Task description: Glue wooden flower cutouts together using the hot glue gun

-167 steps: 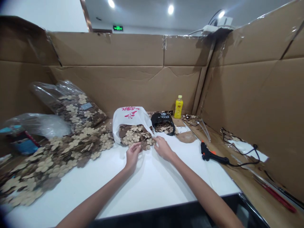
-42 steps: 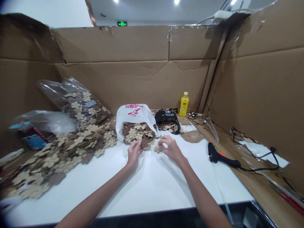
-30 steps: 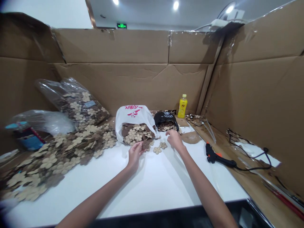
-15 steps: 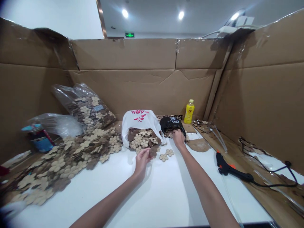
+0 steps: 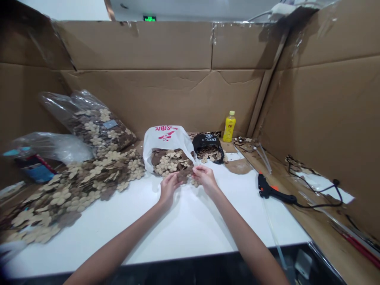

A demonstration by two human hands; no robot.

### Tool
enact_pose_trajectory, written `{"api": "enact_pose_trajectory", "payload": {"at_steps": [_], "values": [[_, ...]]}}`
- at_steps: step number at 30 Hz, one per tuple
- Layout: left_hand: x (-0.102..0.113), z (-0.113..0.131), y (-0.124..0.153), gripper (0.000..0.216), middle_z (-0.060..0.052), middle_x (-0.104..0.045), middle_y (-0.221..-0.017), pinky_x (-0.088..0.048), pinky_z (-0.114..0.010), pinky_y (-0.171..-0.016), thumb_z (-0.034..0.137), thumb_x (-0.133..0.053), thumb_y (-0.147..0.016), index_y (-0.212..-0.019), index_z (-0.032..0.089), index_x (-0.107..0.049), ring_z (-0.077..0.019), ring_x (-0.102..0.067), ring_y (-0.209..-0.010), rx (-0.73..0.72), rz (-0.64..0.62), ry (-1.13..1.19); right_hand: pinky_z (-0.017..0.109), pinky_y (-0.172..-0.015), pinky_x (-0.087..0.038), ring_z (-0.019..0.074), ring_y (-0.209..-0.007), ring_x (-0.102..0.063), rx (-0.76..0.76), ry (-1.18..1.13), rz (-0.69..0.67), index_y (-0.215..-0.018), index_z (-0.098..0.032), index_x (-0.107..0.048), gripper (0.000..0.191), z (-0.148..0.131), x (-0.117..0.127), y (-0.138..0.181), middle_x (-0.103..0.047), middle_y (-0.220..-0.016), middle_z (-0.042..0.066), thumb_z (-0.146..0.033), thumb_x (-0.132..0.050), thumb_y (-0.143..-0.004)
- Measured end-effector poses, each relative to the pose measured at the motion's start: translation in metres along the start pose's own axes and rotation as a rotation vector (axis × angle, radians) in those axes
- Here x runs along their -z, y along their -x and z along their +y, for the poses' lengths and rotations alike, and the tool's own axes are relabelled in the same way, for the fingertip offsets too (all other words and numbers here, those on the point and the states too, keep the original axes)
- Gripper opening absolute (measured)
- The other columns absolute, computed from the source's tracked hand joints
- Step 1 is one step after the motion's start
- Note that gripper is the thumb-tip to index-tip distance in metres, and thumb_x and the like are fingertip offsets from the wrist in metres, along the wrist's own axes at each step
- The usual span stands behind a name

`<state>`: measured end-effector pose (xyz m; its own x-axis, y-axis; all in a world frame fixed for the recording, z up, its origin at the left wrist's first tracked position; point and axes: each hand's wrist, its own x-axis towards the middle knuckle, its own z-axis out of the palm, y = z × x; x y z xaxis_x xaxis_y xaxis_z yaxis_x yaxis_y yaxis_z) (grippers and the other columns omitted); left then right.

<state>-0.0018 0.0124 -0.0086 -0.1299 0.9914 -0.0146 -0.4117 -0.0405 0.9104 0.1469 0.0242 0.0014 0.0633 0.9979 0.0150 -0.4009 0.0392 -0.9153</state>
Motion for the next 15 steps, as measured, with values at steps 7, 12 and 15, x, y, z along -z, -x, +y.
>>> {"api": "enact_pose_trajectory", "payload": {"at_steps": [7, 12, 15], "values": [[-0.002, 0.004, 0.001, 0.024, -0.008, -0.067, -0.079, -0.050, -0.036, -0.072, 0.030, -0.064, -0.064, -0.081, 0.013, -0.062, -0.0192, -0.064, -0.071, 0.030, -0.024, 0.037, 0.022, -0.052, -0.047, 0.0092, -0.048, -0.056, -0.043, 0.015, 0.003, -0.066, -0.013, -0.061, 0.032, 0.006, -0.022, 0.012, -0.060, -0.055, 0.000, -0.035, -0.078, -0.049], [-0.003, 0.004, 0.001, 0.024, -0.008, -0.067, -0.076, -0.049, -0.035, -0.073, 0.030, -0.065, -0.063, -0.080, 0.013, -0.062, -0.0183, -0.064, -0.070, 0.047, -0.026, 0.045, 0.024, -0.052, -0.048, 0.0108, -0.046, -0.056, -0.049, 0.087, 0.006, -0.064, -0.013, -0.061, 0.034, 0.007, -0.024, 0.010, -0.060, -0.051, 0.000, -0.037, -0.078, -0.046], [-0.004, 0.005, 0.002, 0.025, -0.008, -0.067, -0.074, -0.049, -0.034, -0.072, 0.031, -0.066, -0.063, -0.079, 0.012, -0.062, -0.0177, -0.064, -0.068, 0.059, -0.029, 0.045, 0.024, -0.050, -0.047, 0.0108, -0.045, -0.055, -0.013, 0.135, 0.017, -0.062, -0.014, -0.060, 0.034, 0.006, -0.024, 0.010, -0.059, -0.050, 0.000, -0.037, -0.078, -0.045]]}}
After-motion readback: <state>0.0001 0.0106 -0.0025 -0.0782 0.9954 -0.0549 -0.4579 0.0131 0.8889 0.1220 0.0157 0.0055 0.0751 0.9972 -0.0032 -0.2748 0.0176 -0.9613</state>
